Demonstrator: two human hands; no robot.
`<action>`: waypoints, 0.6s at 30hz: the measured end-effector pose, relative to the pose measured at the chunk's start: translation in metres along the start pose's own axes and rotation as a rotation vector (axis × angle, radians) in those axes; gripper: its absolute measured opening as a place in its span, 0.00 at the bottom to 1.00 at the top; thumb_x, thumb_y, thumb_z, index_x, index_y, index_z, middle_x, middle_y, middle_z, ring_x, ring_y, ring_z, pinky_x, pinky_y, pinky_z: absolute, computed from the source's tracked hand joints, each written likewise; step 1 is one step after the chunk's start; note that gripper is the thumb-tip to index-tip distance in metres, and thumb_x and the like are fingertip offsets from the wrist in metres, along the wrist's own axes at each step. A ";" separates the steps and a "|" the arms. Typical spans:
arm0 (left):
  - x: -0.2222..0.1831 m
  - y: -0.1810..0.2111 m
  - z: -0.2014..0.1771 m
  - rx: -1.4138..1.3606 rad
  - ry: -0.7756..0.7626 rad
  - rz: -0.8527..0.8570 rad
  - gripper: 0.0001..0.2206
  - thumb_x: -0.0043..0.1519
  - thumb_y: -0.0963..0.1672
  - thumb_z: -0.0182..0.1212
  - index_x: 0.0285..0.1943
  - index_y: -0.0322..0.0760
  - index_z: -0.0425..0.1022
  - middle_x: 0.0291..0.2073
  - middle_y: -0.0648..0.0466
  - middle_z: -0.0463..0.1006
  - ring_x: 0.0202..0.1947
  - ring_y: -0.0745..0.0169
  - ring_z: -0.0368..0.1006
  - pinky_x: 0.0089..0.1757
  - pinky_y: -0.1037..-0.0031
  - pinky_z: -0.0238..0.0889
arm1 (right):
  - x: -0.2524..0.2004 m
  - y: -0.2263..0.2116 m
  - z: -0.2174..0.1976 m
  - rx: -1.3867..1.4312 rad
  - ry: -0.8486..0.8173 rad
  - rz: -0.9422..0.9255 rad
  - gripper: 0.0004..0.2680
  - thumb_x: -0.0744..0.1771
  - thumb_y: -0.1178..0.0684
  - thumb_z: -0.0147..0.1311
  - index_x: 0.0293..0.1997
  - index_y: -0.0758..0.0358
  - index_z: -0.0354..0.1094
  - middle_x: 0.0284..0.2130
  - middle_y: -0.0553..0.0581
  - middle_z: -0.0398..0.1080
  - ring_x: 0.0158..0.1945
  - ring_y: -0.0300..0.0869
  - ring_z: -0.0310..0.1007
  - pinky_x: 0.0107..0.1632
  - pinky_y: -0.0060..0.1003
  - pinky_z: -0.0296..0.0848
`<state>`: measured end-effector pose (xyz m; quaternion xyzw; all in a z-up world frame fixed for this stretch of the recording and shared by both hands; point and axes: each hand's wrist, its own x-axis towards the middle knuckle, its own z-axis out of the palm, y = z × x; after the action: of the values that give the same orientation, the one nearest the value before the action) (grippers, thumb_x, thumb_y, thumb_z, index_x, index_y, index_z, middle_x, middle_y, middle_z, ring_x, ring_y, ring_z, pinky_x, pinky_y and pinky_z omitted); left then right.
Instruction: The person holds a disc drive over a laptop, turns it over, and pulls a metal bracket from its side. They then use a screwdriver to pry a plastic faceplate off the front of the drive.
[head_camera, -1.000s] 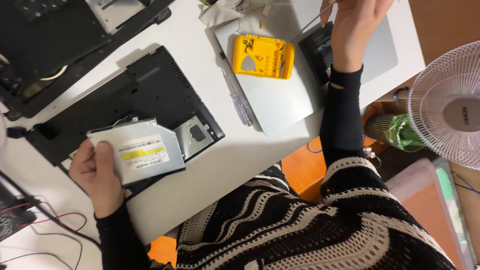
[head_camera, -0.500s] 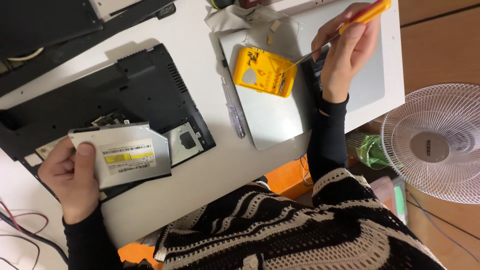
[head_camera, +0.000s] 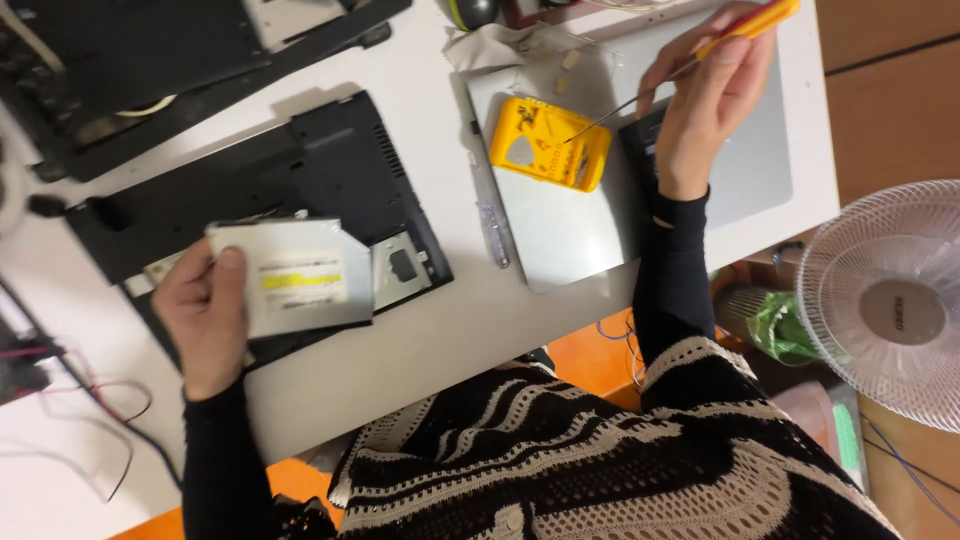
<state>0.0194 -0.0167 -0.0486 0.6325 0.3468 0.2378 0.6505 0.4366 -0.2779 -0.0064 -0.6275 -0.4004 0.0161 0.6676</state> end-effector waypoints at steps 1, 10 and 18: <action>0.000 0.003 0.003 0.008 0.012 0.008 0.13 0.77 0.44 0.58 0.61 0.24 0.75 0.37 0.60 0.79 0.34 0.82 0.67 0.39 0.88 0.59 | -0.001 0.003 -0.001 0.015 -0.002 -0.007 0.12 0.78 0.42 0.37 0.56 0.62 0.54 0.30 0.60 0.62 0.24 0.45 0.66 0.22 0.33 0.64; 0.006 0.022 0.018 0.253 0.053 0.153 0.15 0.74 0.44 0.55 0.65 0.29 0.75 0.25 0.61 0.73 0.24 0.81 0.60 0.28 0.82 0.52 | -0.008 0.007 0.015 0.395 0.113 -0.003 0.12 0.78 0.43 0.38 0.56 0.63 0.55 0.28 0.58 0.59 0.26 0.44 0.65 0.24 0.40 0.69; 0.008 0.036 0.003 0.880 0.175 0.530 0.13 0.69 0.44 0.60 0.60 0.34 0.79 0.21 0.48 0.75 0.18 0.57 0.72 0.25 0.69 0.63 | -0.023 -0.016 0.086 0.611 0.129 0.139 0.14 0.80 0.40 0.37 0.60 0.62 0.53 0.34 0.62 0.63 0.30 0.46 0.66 0.38 0.42 0.75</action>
<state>0.0314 -0.0095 -0.0145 0.8899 0.2950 0.2779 0.2091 0.3656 -0.2227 -0.0145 -0.4236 -0.2897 0.1414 0.8466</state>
